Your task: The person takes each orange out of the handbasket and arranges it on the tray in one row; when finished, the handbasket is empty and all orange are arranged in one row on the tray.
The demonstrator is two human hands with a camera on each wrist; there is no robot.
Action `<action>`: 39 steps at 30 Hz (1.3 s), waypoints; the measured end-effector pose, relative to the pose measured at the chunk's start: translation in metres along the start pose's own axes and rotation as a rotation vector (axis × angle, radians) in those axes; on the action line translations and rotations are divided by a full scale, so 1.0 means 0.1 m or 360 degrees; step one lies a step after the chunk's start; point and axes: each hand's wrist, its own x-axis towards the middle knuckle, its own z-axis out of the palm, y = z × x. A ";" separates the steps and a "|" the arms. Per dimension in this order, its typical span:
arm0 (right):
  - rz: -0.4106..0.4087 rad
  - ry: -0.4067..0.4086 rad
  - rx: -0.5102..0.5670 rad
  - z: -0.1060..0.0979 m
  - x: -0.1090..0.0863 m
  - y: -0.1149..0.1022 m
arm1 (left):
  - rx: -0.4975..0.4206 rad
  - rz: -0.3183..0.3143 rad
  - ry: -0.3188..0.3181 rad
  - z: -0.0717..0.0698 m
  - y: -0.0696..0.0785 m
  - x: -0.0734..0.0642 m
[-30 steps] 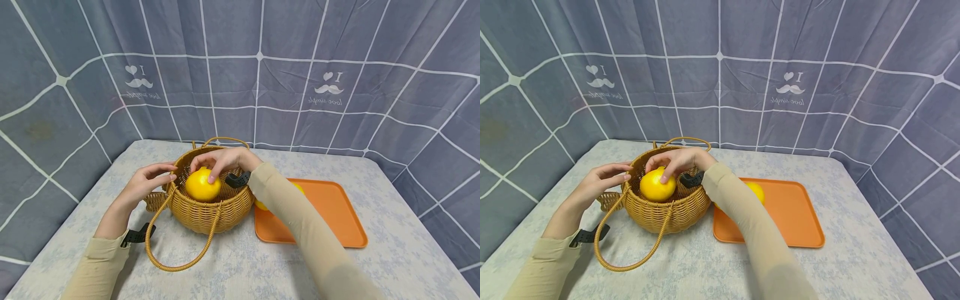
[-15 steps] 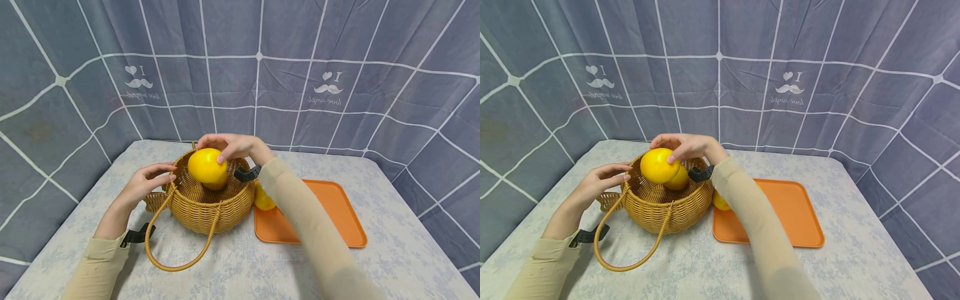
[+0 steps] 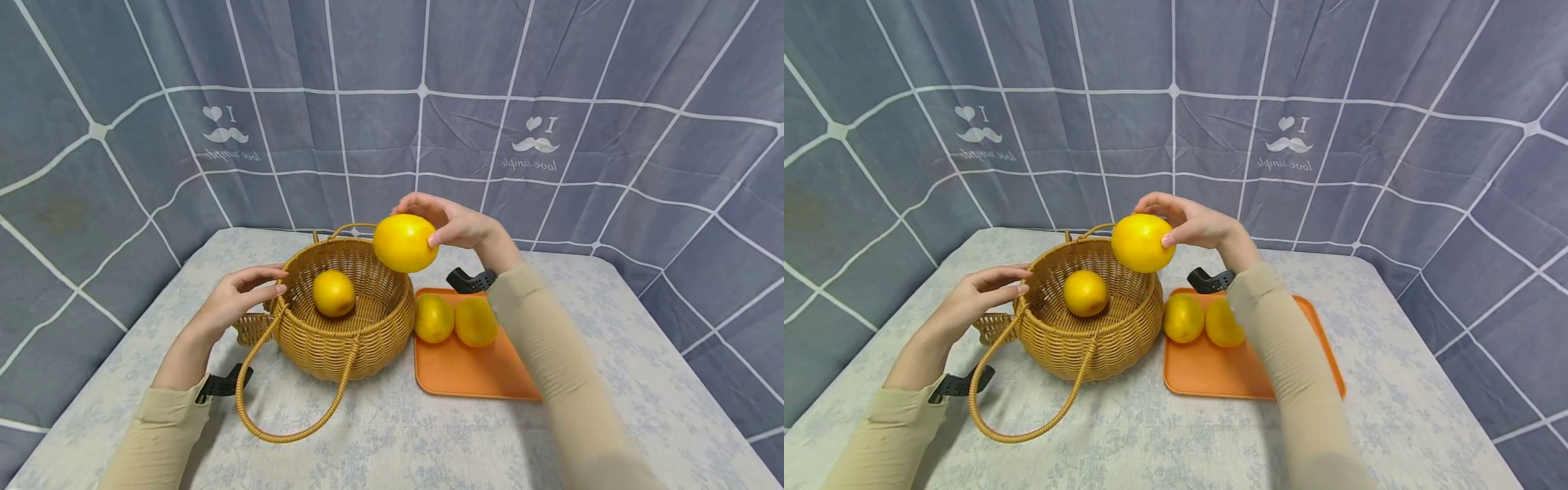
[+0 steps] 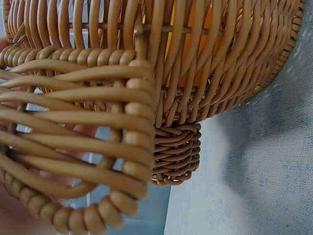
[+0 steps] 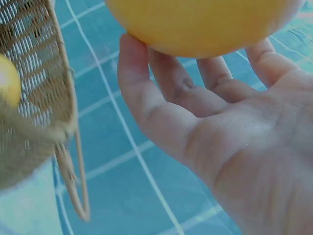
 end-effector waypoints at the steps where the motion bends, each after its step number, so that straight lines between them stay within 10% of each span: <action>1: -0.0010 0.0030 -0.0010 -0.01 -0.09 -0.03 | 0.0001 -0.0003 -0.0001 0.00 0.00 0.00; 21: -0.0019 0.0725 -0.0219 0.15 -1.82 0.02 | 0.0003 -0.0015 -0.0009 0.01 0.01 -0.01; 39: 0.0169 0.0909 -0.0445 0.35 -2.44 0.41 | 0.0013 -0.0022 -0.0007 0.01 0.02 -0.02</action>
